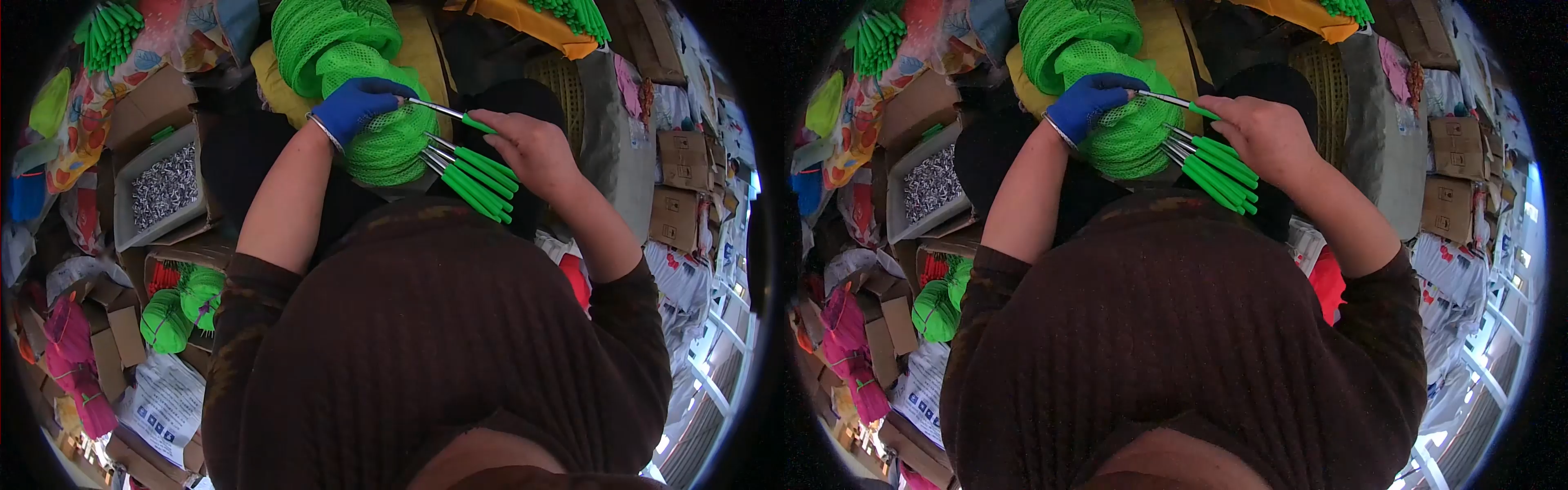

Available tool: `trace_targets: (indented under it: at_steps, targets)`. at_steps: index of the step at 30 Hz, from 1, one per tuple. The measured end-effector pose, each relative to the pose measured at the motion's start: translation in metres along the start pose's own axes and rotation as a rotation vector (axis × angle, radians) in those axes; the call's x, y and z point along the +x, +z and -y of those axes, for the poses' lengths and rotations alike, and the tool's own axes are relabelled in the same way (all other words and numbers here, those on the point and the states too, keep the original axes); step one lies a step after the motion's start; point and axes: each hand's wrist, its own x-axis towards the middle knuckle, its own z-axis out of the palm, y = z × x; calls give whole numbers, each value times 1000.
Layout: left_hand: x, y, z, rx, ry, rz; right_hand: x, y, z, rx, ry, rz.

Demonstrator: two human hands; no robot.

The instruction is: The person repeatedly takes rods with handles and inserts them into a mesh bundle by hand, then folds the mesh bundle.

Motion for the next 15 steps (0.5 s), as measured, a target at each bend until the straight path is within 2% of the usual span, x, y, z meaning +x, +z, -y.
trace_targets:
  at_steps: [6, 9, 12, 13, 14, 15]
  targets:
    - [6, -6, 5, 222, 55, 39, 4, 0, 4, -87, -35, -16]
    - [7, -3, 8, 217, -10, 15, 12, -5, 11, -280, -101, 27]
    - [10, 2, 17, 536, 222, 59, 22, -12, 24, -392, -199, 72]
    - [11, 4, 26, 484, 232, 72, 25, -15, 33, -460, -241, 83]
    - [4, 13, 20, 627, 270, 23, 29, -17, 45, -517, -253, 127]
    - [0, 19, 19, 638, 258, -15, 32, -8, 45, -552, -274, 158]
